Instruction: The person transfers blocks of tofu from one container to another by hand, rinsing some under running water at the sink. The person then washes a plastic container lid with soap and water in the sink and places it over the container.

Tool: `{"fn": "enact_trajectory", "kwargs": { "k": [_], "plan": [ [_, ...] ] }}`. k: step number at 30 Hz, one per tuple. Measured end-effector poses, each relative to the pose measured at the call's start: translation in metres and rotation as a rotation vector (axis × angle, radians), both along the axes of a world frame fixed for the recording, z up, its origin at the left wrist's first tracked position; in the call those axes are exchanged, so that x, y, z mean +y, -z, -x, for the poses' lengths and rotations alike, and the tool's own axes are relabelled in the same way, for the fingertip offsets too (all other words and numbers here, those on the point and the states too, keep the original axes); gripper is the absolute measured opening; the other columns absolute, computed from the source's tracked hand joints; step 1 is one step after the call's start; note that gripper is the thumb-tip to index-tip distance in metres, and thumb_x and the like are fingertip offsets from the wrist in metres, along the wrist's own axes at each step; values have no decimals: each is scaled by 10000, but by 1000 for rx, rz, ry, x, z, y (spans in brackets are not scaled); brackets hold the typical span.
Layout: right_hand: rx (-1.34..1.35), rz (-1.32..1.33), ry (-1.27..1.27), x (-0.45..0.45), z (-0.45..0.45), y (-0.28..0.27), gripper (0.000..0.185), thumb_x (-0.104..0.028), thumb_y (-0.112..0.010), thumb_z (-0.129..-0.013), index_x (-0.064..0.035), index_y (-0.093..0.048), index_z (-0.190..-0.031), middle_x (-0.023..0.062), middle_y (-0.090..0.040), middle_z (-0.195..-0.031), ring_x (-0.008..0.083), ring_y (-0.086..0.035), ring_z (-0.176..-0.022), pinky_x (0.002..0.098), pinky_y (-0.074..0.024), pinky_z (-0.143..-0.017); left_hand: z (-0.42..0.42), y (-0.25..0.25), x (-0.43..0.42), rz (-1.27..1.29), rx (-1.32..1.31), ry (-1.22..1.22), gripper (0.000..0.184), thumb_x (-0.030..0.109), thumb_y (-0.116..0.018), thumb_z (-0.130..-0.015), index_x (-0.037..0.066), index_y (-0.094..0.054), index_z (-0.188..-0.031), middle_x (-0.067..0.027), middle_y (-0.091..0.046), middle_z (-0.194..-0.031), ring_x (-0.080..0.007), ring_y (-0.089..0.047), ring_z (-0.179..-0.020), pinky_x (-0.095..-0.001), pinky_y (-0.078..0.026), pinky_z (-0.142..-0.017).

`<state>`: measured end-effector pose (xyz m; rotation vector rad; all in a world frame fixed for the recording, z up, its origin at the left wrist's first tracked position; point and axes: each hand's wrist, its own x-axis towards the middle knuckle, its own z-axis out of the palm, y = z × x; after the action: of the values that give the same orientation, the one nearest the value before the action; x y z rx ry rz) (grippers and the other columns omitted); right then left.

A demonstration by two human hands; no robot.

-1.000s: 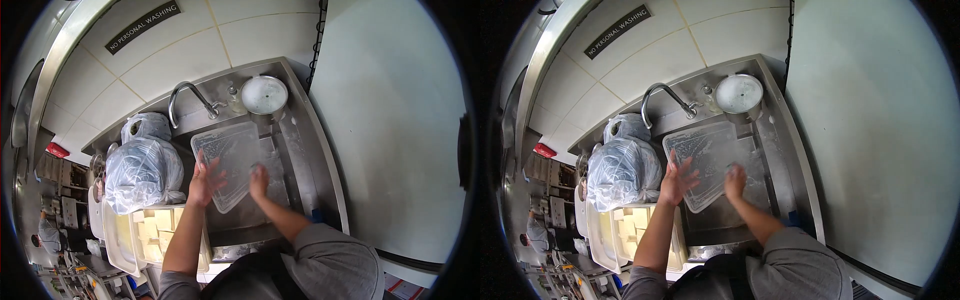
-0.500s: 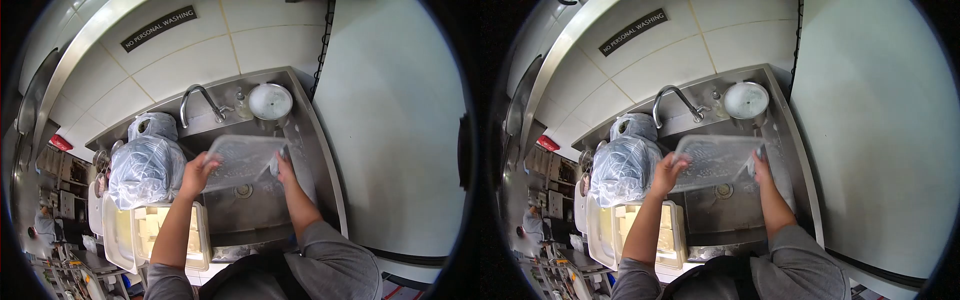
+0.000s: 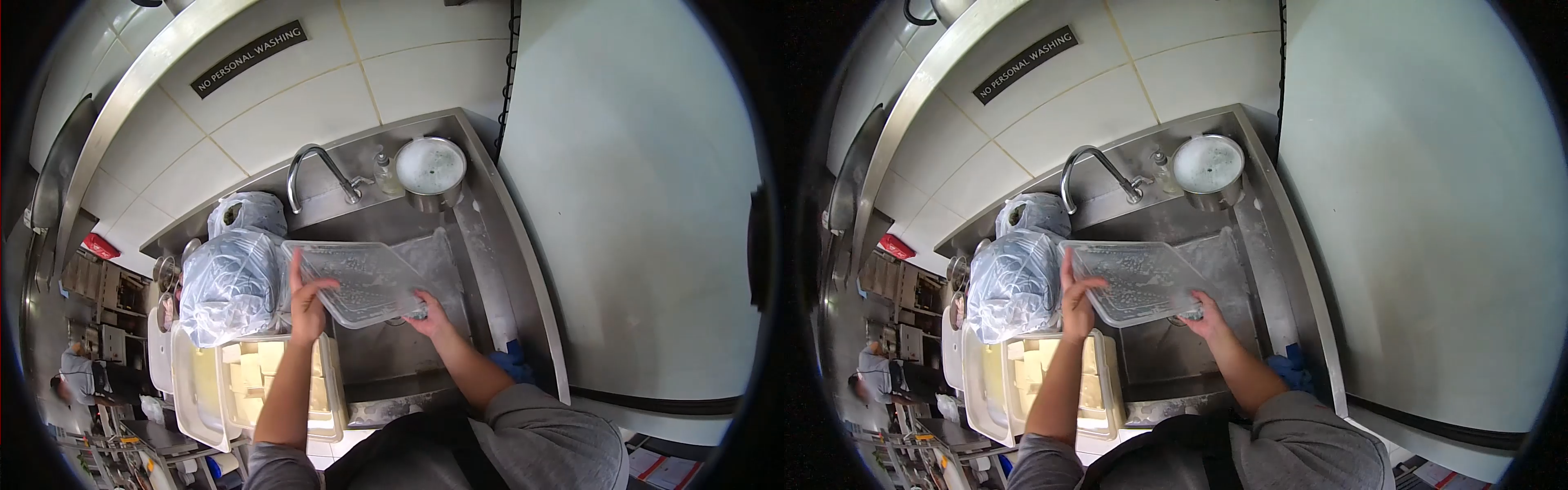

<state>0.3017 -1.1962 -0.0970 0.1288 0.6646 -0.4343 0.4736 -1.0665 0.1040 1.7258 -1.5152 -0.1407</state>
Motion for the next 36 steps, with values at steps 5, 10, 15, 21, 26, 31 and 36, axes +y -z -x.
{"fn": "enact_trajectory", "kwargs": {
  "k": [5,10,15,21,26,31,36],
  "plan": [
    [-58,19,-88,13,16,-7,304,-219,-599,-851,-64,-535,-1105,108,-570,-1133,293,-548,-1049,468,-433,-916,16,34,10,561,1515,-202,501,34,-390,-883,115,-315,-1372,-127,-341,-1389,-298,-425,-1187,-481,-400,-956],
    [63,152,-318,7,29,19,372,-358,-609,-848,-103,-547,-1111,84,-596,-1102,276,-575,-997,456,-463,-850,-18,43,12,-148,1684,-186,633,28,-406,-899,272,-179,-1437,-122,-359,-1355,-317,-448,-1158,-538,-456,-863],
    [354,63,-742,52,32,-13,474,-553,-490,-861,-110,-591,-995,68,-631,-945,220,-607,-868,408,-487,-711,-36,66,7,-109,1510,-195,771,-69,-373,-844,319,-99,-1451,-88,-225,-1465,-379,-411,-1199,-535,-426,-899],
    [578,1779,21,68,-25,-96,374,-137,-571,-838,-61,-481,-1194,178,-457,-1183,370,-472,-1080,415,-386,-927,23,43,-2,-153,1491,-100,879,-101,-410,-762,337,-89,-1452,-115,-192,-1482,-363,-389,-1241,-556,-421,-901],
    [677,2033,276,-17,-91,-130,370,-87,-643,-705,-68,-558,-1065,154,-475,-1157,362,-480,-1041,437,-381,-913,48,43,3,-273,1539,49,894,-94,-418,-735,324,-82,-1450,-122,-325,-1396,-383,-455,-1186,-548,-436,-885],
    [585,2074,273,-9,-92,-133,364,-97,-642,-657,-92,-583,-1016,124,-511,-1138,347,-498,-1002,441,-400,-863,48,37,8,-267,1503,4,904,-84,-424,-724,325,-75,-1450,-112,-314,-1409,-392,-444,-1199,-539,-443,-876],
    [756,2042,237,-20,-96,-140,336,-140,-636,-684,-96,-595,-1015,89,-537,-1125,321,-521,-985,447,-424,-824,52,34,13,-310,1493,44,945,-82,-449,-702,345,-58,-1449,-115,-260,-1457,-395,-434,-1213,-547,-439,-883]
  ]
}}
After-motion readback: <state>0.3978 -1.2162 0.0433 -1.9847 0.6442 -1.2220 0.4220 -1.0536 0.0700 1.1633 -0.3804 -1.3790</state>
